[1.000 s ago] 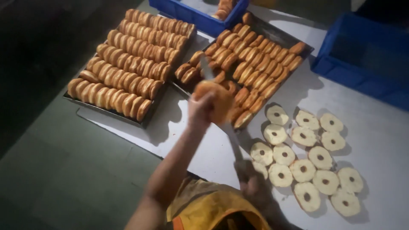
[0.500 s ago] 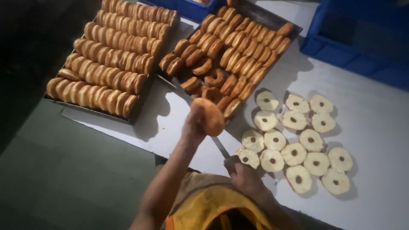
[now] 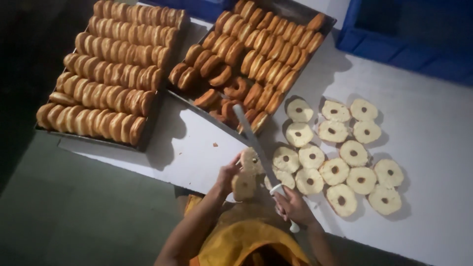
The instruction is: The person repeatedly picks up donuts from a tray, slices them in half with a knife, and places the halves on the table. Another person is visible in the background moving donuts into a blue crate.
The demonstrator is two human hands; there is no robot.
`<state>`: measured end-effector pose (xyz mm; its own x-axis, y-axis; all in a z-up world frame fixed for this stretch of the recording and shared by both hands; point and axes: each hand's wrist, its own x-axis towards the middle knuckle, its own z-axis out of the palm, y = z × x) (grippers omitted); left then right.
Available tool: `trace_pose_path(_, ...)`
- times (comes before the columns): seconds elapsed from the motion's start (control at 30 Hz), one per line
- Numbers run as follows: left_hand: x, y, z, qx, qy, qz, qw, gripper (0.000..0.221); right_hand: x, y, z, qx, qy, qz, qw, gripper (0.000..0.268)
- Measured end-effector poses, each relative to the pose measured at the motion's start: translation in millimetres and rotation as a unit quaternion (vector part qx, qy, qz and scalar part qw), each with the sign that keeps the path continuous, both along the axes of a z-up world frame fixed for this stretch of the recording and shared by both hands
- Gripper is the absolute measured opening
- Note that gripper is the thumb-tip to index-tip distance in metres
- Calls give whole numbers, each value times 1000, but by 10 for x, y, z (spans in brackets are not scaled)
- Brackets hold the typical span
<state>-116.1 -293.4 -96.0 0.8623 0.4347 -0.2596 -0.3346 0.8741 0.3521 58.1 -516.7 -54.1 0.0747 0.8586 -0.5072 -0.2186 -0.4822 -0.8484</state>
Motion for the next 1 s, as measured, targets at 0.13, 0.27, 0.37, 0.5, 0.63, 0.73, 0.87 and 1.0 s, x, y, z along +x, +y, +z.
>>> trace_pose_path(0.13, 139, 136, -103, 468, 275, -10, 840, 65, 47, -160, 33, 29, -7, -113, 993, 25)
trace_pose_path(0.27, 641, 441, 536, 717, 464, 44, 519, 18, 86, -387, -114, 20, -24, -249, 968, 22)
trace_pose_path(0.37, 1667, 921, 596, 845, 329, 191, 375, 32, 148, -370, -68, 27, -50, -331, 942, 22)
trace_pose_path(0.5, 2925, 1536, 446, 789, 429, -107, 426, 70, 352, -319, -102, 5, -73, -387, 919, 21)
trace_pose_path(0.63, 3576, 1820, 249, 786, 488, 76, 372, 38, 627, -215, -292, -13, -90, -406, 909, 19)
trace_pose_path(0.73, 3637, 1917, 246, 790, 500, 90, 344, 38, 746, -219, -649, -11, -72, -426, 902, 16)
trace_pose_path(0.87, 3333, 2056, 301, 812, 456, 131, 340, 30, 700, -258, -863, -1, -53, -429, 902, 14)
trace_pose_path(1.0, 2758, 2226, 550, 681, 374, 123, 617, 32, 730, -71, -407, 14, -107, -370, 923, 15)
